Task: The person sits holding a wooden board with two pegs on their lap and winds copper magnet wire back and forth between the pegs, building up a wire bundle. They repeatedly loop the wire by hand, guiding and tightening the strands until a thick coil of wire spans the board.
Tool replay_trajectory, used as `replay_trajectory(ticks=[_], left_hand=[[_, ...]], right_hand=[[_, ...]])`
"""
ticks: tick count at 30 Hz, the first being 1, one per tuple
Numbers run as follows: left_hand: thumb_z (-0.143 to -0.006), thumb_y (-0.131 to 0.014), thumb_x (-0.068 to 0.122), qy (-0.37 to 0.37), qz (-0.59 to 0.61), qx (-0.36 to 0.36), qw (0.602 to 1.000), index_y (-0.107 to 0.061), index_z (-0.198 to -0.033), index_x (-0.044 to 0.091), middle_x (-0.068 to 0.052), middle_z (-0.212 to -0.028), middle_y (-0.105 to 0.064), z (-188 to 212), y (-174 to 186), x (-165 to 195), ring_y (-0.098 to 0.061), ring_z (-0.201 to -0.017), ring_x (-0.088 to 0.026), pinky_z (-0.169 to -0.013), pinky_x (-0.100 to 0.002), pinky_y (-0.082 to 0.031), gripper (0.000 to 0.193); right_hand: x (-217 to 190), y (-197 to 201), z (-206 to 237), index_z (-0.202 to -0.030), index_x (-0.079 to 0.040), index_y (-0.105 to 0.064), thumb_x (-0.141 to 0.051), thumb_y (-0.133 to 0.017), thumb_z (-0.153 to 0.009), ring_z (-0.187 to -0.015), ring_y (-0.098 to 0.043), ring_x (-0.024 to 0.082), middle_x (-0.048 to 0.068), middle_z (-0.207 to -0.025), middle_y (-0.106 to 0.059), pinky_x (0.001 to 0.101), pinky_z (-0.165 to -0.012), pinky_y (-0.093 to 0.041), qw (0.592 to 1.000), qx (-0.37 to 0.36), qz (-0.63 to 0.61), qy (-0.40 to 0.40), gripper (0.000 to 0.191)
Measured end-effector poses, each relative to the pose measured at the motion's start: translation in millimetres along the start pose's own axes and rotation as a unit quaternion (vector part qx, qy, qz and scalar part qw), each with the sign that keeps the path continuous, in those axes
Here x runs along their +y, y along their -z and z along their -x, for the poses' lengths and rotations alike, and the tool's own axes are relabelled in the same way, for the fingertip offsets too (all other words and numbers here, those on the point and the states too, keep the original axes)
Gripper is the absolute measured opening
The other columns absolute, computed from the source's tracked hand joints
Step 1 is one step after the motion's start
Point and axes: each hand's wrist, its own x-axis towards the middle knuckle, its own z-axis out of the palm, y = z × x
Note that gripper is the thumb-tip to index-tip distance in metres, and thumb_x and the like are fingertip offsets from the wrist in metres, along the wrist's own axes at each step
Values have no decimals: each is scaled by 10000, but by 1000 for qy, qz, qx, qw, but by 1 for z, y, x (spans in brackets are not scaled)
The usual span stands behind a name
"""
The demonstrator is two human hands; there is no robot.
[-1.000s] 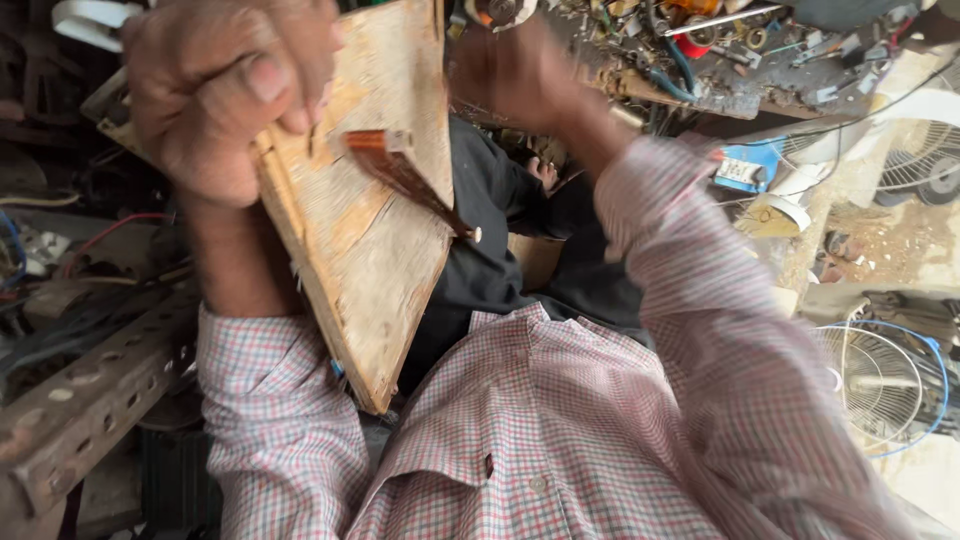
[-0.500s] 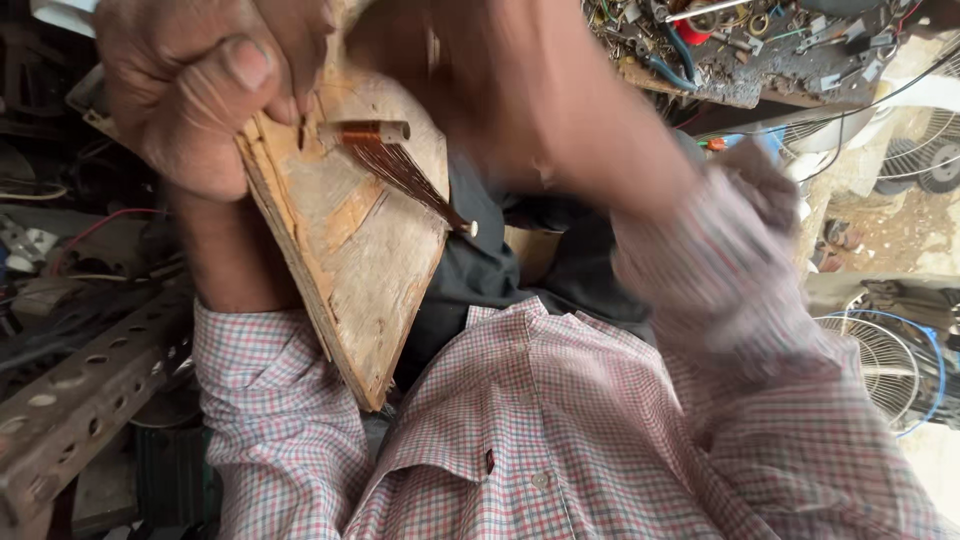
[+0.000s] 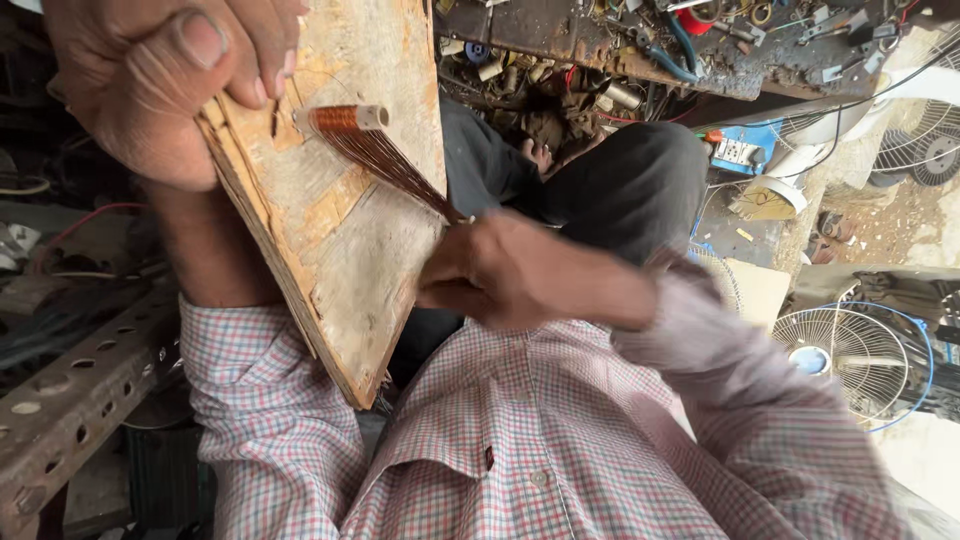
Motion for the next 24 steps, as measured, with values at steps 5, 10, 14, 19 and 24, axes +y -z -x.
replay_trajectory(ticks=[5,10,14,19,24], left_hand=[[-1049,-553,208,12,-8,-6,1000,-523,-688,23,-149,-693,-580,-13,-19,13,-537,-541,-195,-578,-320,-469,407],[-1062,-558,218,-31,-1,-28,999,-538,-697,53,-113,-699,-591,-22,-8,10,-552,-585,-206,-696,-390,-509,401],[-1066,-558,183,0,40,35,999,-517,-745,14,-108,-675,-576,4,0,-2,-584,-560,-209,-582,-329,-516,365],[-1115,-562,158,37,43,46,997,-550,-778,0,-154,-684,-593,13,-2,5,-565,-566,-193,-552,-287,-456,372],[-1115,-581,188,68,14,33,997,-536,-749,15,-130,-664,-585,-1,-21,20,-540,-559,-153,-549,-271,-433,408]], right_hand=[[2,104,-75,-1112,-12,-762,-126,-753,-1052,-789,-716,265,162,-975,-756,377,-664,-563,953,169,242,69,130],[141,25,-44,-949,-78,-743,-299,-779,-919,-722,-707,121,74,-871,-759,318,-653,-575,957,115,53,-260,225],[123,-83,28,-918,-40,-798,-228,-780,-899,-696,-728,237,151,-819,-770,394,-632,-556,928,164,-44,-332,190],[-2,-29,5,-972,-9,-763,-60,-712,-956,-788,-771,234,146,-941,-776,333,-680,-639,996,-7,-60,-59,74],[-20,95,-62,-1044,51,-736,9,-718,-952,-798,-714,271,179,-948,-734,359,-659,-560,963,150,192,112,103]])
